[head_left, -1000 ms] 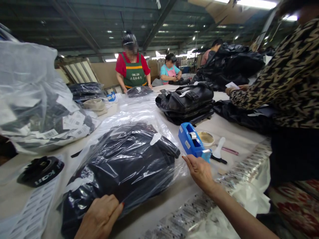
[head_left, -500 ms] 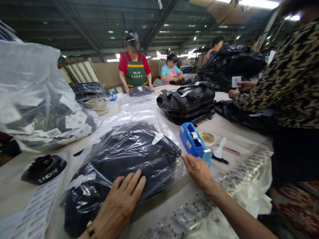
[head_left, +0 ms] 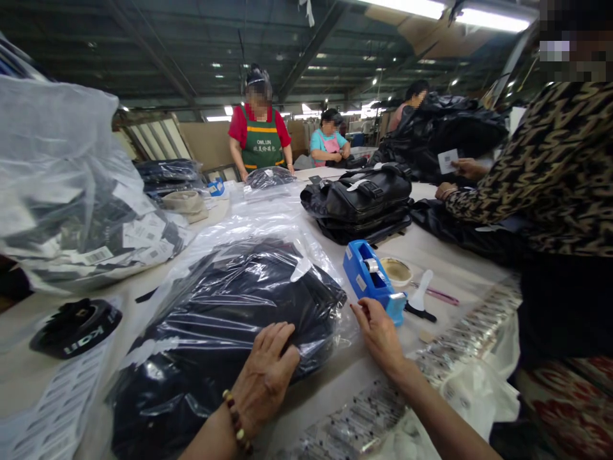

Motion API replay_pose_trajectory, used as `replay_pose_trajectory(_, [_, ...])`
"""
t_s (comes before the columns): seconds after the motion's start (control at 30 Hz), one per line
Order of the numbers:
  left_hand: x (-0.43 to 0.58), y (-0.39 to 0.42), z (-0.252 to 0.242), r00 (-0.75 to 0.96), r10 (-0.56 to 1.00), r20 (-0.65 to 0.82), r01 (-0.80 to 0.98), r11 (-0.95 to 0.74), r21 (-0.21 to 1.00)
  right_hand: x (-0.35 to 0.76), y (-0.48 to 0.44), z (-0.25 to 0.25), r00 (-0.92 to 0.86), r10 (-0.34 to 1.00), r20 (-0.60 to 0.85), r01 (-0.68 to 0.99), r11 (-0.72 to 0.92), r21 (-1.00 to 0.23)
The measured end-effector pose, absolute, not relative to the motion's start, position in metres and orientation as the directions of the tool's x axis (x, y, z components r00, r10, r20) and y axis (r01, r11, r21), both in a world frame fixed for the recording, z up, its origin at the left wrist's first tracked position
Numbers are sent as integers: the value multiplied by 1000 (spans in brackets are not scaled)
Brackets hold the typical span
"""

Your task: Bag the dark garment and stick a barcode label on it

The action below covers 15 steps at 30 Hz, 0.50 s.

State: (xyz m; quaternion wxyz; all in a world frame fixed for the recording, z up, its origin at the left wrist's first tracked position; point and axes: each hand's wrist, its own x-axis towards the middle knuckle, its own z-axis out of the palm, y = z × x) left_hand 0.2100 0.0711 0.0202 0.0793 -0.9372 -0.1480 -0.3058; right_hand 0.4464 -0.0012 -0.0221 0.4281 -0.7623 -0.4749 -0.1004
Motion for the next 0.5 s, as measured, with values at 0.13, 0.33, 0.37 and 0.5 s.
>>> replay_pose_trajectory(0.13, [211,75,17,768,247,591,330,-943,-36,445,-13,-25,509,644,571,826,-180,-534])
replay_pose_trajectory(0.33, [208,75,17,790,250,559,329,-943,-43,449,-38,2,444,623,644,885,-190,-426])
replay_pose_trajectory(0.37, [208,75,16,790,250,560,329,-944,-43,453,-41,10,439,593,675,891,-188,-414])
replay_pose_trajectory(0.5, [208,77,16,783,227,580,320,-945,-62,483,-40,41,616,461,638,778,-233,-583])
